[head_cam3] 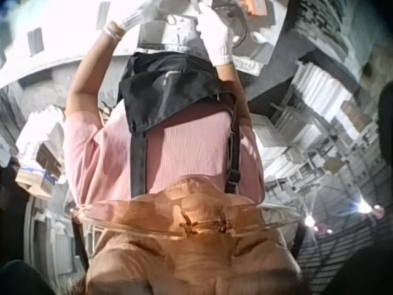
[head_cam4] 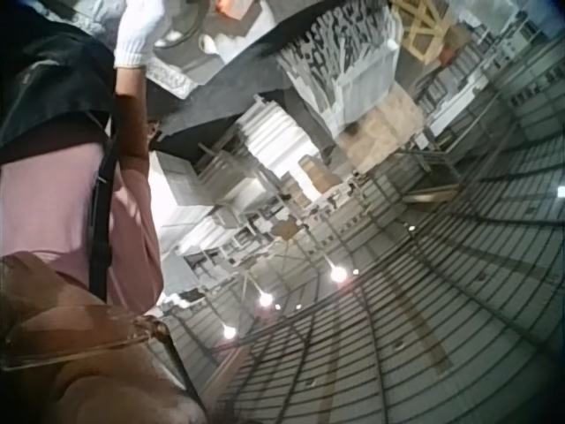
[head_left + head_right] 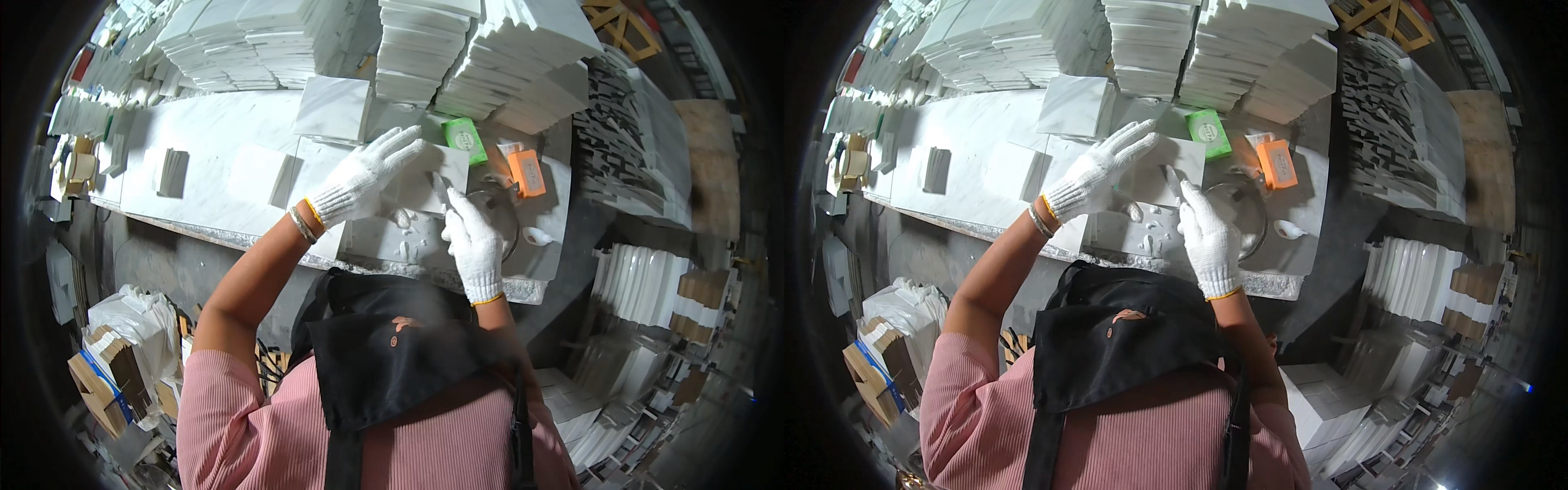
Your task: The person repeatedly smooths the edges of white rectangular tiles using a green sanding block and a metal tool. They handle the tiles one at a time, turning them over and rubbing the edges before placing them back on the work surface.
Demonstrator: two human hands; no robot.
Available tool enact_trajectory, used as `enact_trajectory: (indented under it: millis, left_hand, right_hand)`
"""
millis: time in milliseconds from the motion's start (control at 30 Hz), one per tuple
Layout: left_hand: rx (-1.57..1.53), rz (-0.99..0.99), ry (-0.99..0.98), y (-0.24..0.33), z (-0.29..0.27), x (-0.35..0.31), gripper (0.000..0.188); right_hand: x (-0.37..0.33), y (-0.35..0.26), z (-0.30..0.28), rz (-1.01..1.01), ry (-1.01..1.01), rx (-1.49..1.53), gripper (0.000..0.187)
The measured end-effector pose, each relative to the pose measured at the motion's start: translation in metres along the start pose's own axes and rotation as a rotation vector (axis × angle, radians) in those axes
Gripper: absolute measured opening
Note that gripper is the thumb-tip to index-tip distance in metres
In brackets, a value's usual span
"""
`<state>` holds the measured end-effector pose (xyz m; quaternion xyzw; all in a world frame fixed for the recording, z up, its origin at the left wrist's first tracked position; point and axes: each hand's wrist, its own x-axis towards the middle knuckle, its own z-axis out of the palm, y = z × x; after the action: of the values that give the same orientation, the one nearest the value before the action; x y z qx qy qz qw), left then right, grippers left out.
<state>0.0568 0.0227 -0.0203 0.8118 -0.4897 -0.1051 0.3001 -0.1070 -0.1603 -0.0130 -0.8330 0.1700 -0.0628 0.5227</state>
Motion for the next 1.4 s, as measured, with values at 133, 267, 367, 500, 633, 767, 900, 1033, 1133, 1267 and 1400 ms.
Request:
enact_trajectory:
  millis: [133, 267, 367, 500, 633, 767, 900, 1033, 1133, 1267, 1400]
  left_hand:
    - [-0.050, -0.022, 0.077, 0.010, -0.004, -0.010, 0.121]
    - [-0.095, -0.043, 0.249, 0.024, -0.006, -0.038, 0.108]
    - [-0.141, -0.109, 0.353, 0.048, -0.003, -0.059, 0.102]
    - [-0.155, -0.128, 0.467, 0.064, 0.023, -0.062, 0.100]
    - [-0.138, -0.217, 0.403, 0.061, 0.030, -0.069, 0.091]
    - [-0.516, -0.363, 0.387, 0.060, 0.032, -0.082, 0.064]
    - [-0.840, -0.449, 0.307, 0.066, 0.023, -0.083, 0.040]
    - [-0.266, -0.162, 0.238, 0.057, 0.019, -0.079, 0.042]
    - [-0.042, -0.067, 0.389, 0.060, -0.003, -0.057, 0.052]
    - [0.160, -0.050, 0.137, 0.052, -0.016, -0.012, 0.084]
    - [0.298, -0.024, -0.039, 0.034, 0.004, 0.017, 0.097]
  right_hand:
    - [-0.011, -0.002, 0.012, -0.203, -0.066, -0.104, 0.037]
    - [-0.023, -0.015, 0.013, -0.066, -0.101, 0.181, 0.040]
    - [-0.024, -0.035, 0.009, -0.010, -0.164, 0.128, 0.050]
    - [-0.035, -0.040, 0.011, -0.066, -0.137, 0.067, 0.058]
    - [-0.044, -0.046, 0.012, 0.029, -0.117, 0.162, 0.059]
    - [-0.049, -0.059, 0.003, 0.120, -0.065, 0.161, 0.055]
    - [-0.050, -0.046, 0.008, 0.075, -0.038, 0.150, 0.051]
    - [-0.052, -0.038, 0.006, -0.082, 0.004, 0.069, 0.040]
    - [-0.062, -0.020, -0.006, 0.118, 0.116, 0.133, 0.033]
    - [-0.055, -0.014, -0.031, 0.326, 0.261, 0.329, 0.028]
    - [-0.039, -0.015, -0.038, 0.334, 0.245, 0.163, 0.029]
